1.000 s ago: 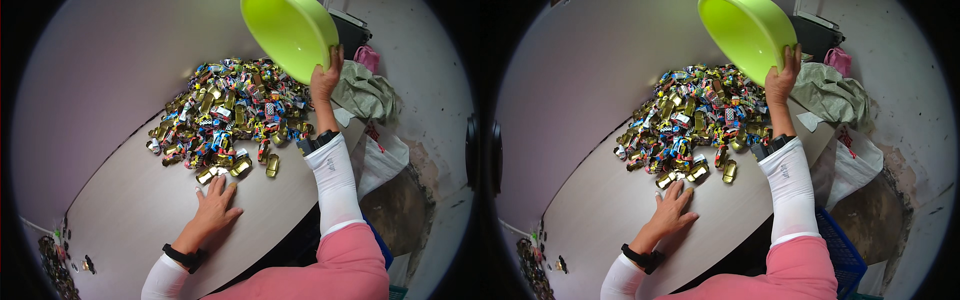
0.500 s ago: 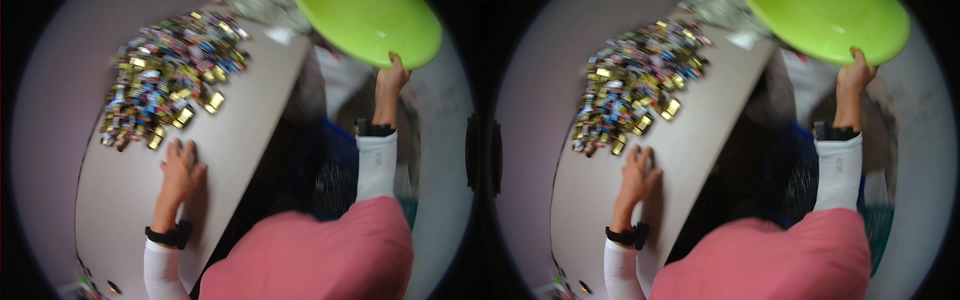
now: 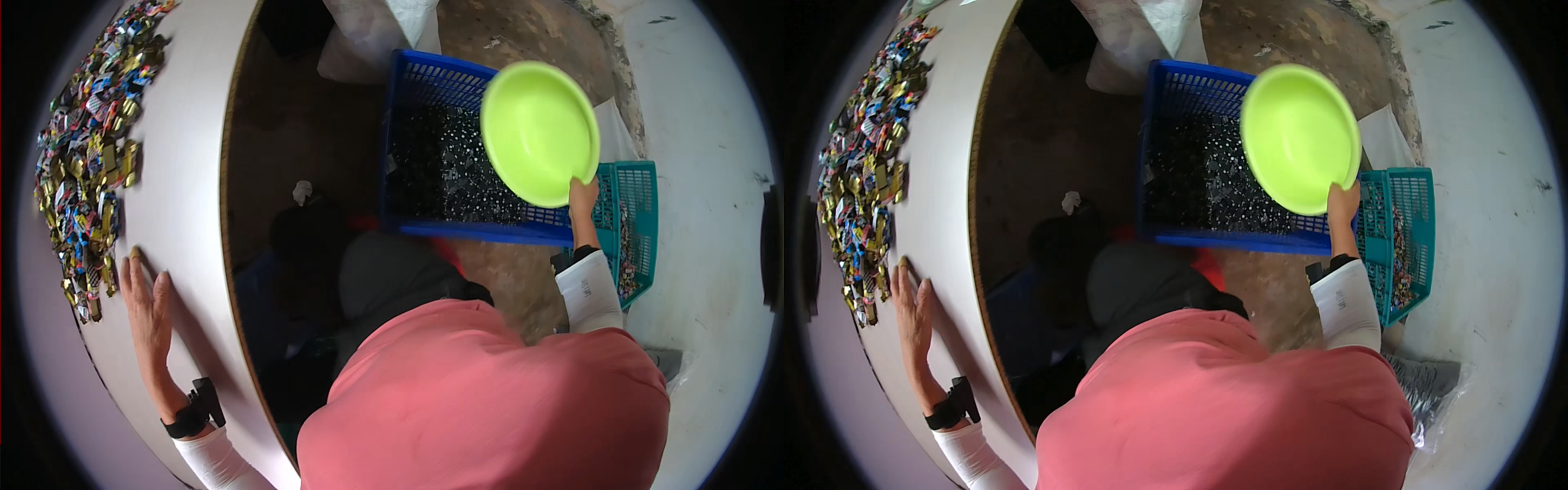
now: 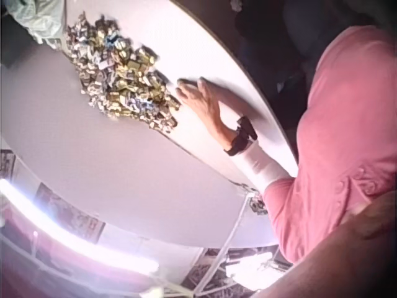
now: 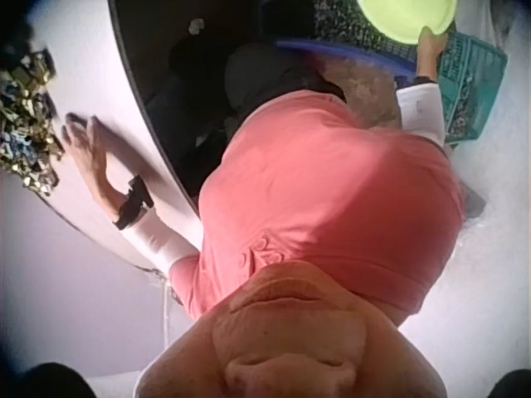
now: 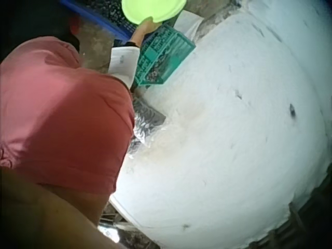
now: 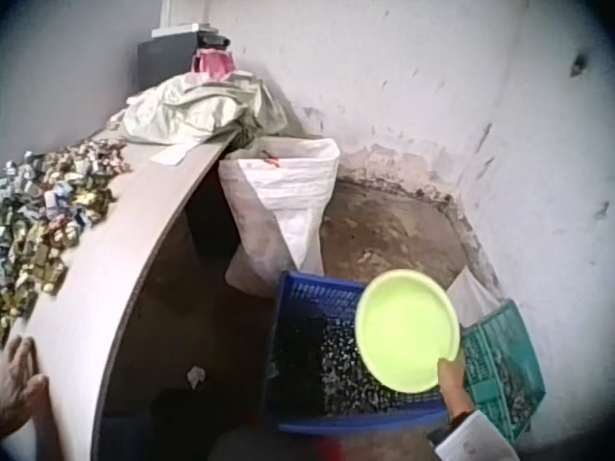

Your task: Assembling small toy cars by fitting plastic bodies onto chassis and organizing parts on a production table.

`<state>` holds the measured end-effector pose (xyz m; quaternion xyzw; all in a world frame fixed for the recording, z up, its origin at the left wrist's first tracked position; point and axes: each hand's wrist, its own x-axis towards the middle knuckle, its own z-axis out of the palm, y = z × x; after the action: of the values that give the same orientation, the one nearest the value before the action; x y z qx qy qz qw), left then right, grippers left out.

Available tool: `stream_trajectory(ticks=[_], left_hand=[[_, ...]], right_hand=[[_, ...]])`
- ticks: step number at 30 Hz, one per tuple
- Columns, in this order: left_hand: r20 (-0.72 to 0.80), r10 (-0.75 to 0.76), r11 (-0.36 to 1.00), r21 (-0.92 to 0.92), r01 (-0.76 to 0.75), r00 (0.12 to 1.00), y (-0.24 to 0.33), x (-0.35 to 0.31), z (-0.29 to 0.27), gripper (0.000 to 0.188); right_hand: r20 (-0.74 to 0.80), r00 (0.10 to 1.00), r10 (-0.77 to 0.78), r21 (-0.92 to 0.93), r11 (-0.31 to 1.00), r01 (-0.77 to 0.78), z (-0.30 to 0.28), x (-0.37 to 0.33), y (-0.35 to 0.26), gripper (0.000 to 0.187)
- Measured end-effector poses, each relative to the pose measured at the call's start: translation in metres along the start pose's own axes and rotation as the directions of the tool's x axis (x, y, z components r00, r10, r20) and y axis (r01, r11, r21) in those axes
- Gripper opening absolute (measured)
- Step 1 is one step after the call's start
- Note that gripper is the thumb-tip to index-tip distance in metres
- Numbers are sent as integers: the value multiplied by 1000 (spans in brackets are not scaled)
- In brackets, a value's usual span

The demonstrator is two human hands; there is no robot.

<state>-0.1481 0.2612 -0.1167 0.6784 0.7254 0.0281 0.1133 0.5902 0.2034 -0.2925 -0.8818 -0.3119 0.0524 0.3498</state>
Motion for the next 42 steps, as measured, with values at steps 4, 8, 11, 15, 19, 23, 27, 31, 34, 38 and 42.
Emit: stream_trajectory(ticks=[4,8,11,15,19,23,27,31,34,38,42], left_hand=[[33,-132,987,93,128,991,3,2,-10,62],[-12,-129,987,100,130,992,58,21,-12,56],[-110,228,968,132,-213,967,175,33,0,36],[50,372,905,-241,-350,927,277,59,56,37],[475,97,817,-539,202,875,287,103,196,37],[739,-85,619,-486,617,668,265,119,308,42],[709,-70,810,-370,455,701,265,116,357,44],[650,-123,979,-42,198,750,273,121,346,36],[631,-73,986,-70,151,772,272,118,326,32],[514,85,979,-202,25,853,267,116,304,33],[434,86,976,-217,11,897,287,125,247,31]], right_hand=[[-36,999,-6,-530,848,-13,47,5,39,61],[43,997,-61,-732,677,73,108,14,82,72],[-57,980,191,-712,680,-174,144,17,116,77],[-123,921,371,-587,721,-369,109,42,139,77],[13,937,348,-577,768,-277,110,7,173,76],[73,893,445,-449,814,-369,83,-18,168,74],[16,908,419,-495,792,-357,82,-32,149,74],[15,879,476,-485,773,-410,84,-30,132,78],[36,866,499,-488,765,-421,88,-35,117,79],[65,900,430,-464,812,-355,90,-43,121,83],[110,873,475,-432,814,-388,88,-40,119,84]])
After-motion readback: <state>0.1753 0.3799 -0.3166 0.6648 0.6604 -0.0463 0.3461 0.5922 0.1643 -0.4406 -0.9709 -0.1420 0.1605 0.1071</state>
